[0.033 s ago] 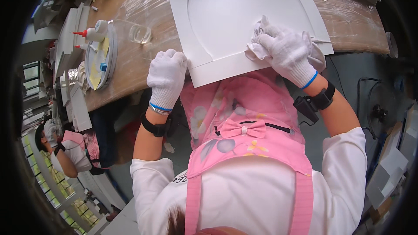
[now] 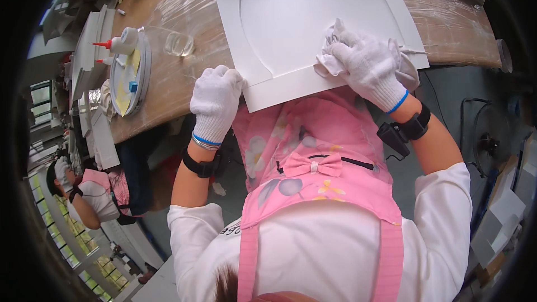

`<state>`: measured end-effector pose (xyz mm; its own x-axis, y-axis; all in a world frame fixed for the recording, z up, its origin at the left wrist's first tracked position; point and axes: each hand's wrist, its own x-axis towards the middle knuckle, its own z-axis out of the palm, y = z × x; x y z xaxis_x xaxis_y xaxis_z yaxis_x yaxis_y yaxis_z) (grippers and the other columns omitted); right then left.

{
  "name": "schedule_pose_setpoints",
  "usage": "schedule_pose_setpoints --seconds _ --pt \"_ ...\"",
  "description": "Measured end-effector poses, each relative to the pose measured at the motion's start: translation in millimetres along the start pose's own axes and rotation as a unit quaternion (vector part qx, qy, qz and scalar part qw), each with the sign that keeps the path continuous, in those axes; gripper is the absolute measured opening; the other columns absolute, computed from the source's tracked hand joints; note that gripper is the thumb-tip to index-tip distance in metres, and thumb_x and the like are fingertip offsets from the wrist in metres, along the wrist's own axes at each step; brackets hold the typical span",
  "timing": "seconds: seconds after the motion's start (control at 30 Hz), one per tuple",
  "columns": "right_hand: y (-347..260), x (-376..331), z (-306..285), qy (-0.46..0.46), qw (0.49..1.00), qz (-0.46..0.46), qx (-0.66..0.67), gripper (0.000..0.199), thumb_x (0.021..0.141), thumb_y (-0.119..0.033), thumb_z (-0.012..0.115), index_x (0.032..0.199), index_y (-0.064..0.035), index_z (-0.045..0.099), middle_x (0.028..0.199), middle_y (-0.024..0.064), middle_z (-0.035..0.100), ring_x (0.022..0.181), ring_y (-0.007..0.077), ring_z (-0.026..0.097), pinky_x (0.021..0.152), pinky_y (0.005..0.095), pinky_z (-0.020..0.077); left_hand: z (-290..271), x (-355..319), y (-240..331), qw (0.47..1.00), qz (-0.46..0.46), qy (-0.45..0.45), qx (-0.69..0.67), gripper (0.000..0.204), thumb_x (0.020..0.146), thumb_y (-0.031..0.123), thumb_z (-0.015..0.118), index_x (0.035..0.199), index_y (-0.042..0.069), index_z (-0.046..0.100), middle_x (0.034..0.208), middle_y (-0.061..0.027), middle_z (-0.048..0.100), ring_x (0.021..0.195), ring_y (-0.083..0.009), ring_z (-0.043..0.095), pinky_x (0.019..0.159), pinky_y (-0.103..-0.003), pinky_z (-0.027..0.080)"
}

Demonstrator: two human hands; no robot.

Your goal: The recorder is cleaning and finishing white cabinet doors by using a scraper to remove residue and a cloth with liquid to wipe the surfaces.

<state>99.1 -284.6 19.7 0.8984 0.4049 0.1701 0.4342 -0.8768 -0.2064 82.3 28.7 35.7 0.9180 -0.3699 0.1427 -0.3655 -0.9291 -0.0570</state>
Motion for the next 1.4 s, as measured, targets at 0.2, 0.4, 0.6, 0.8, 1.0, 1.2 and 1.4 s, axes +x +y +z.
schedule_pose_setpoints --seconds 0.2,0.4,0.6,0.8,1.0,1.2,1.4 --pt "4 2 3 0.03 0.999 -0.036 0.0 0.022 0.076 -0.019 0.072 0.098 -0.0173 0.071 0.105 0.0037 0.067 0.09 0.0259 0.067 0.068 0.0418 0.0516 2 1 -3 1.0 0.0 0.008 -0.018 0.009 0.077 0.018 0.075 0.077 0.012 0.068 0.079 -0.0068 0.064 0.079 -0.0286 0.063 0.069 -0.041 0.053" --pt "-2 3 -4 -0.01 0.999 -0.005 0.033 0.021 0.078 -0.018 0.07 0.099 -0.0128 0.069 0.112 0.0066 0.065 0.097 0.0296 0.065 0.08 0.0483 0.0516 -5 -2 3 1.0 0.003 -0.011 -0.021 0.008 0.078 0.017 0.075 0.079 0.011 0.069 0.081 -0.0062 0.065 0.08 -0.0288 0.063 0.07 -0.04 0.053" --pt "15 -6 9 0.057 0.986 -0.018 0.155 0.025 0.079 -0.02 0.074 0.103 -0.0159 0.072 0.107 0.0045 0.067 0.09 0.0271 0.068 0.073 0.0432 0.0527 0 10 0 0.999 -0.035 0.0 0.007 0.01 0.079 0.019 0.076 0.08 0.011 0.071 0.085 -0.0068 0.067 0.085 -0.0298 0.064 0.074 -0.041 0.054" --pt "34 -25 3 0.053 0.992 0.092 0.071 0.025 0.09 -0.034 0.063 0.102 -0.014 0.072 0.107 0.007 0.066 0.094 0.027 0.066 0.079 0.0426 0.0519 -4 -17 16 0.966 -0.194 -0.036 -0.166 0.029 0.091 0.024 0.071 0.113 0.006 0.064 0.09 -0.0123 0.068 0.082 -0.0289 0.067 0.074 -0.038 0.055" --pt "-100 17 30 0.042 0.967 -0.193 0.161 0.025 0.081 -0.028 0.063 0.098 -0.0126 0.071 0.125 0.0109 0.063 0.1 0.0242 0.065 0.082 0.0426 0.0538 58 -48 21 0.755 -0.271 -0.003 -0.597 0.072 0.1 0.019 0.06 0.157 0.0 0.021 0.121 -0.0164 0.065 0.084 -0.019 0.067 0.071 -0.034 0.061" --pt "21 -28 6 0.017 0.995 0.052 0.08 0.011 0.091 -0.024 0.062 0.091 -0.0161 0.07 0.106 0.0075 0.066 0.096 0.0258 0.065 0.08 0.0445 0.0532 36 -39 34 0.679 -0.327 -0.044 -0.656 0.066 0.104 0.016 0.05 0.16 0.006 0.016 0.127 -0.0197 0.061 0.075 -0.0166 0.068 0.049 -0.026 0.059" --pt "37 -43 34 0.014 0.978 0.108 0.18 0.023 0.099 -0.028 0.052 0.111 -0.0096 0.059 0.106 0.0056 0.063 0.102 0.0196 0.06 0.087 0.0371 0.0467 33 -34 34 0.668 -0.328 -0.05 -0.666 0.066 0.106 0.021 0.048 0.161 0.006 0.014 0.111 -0.0191 0.067 0.057 -0.0142 0.062 0.046 -0.027 0.057"
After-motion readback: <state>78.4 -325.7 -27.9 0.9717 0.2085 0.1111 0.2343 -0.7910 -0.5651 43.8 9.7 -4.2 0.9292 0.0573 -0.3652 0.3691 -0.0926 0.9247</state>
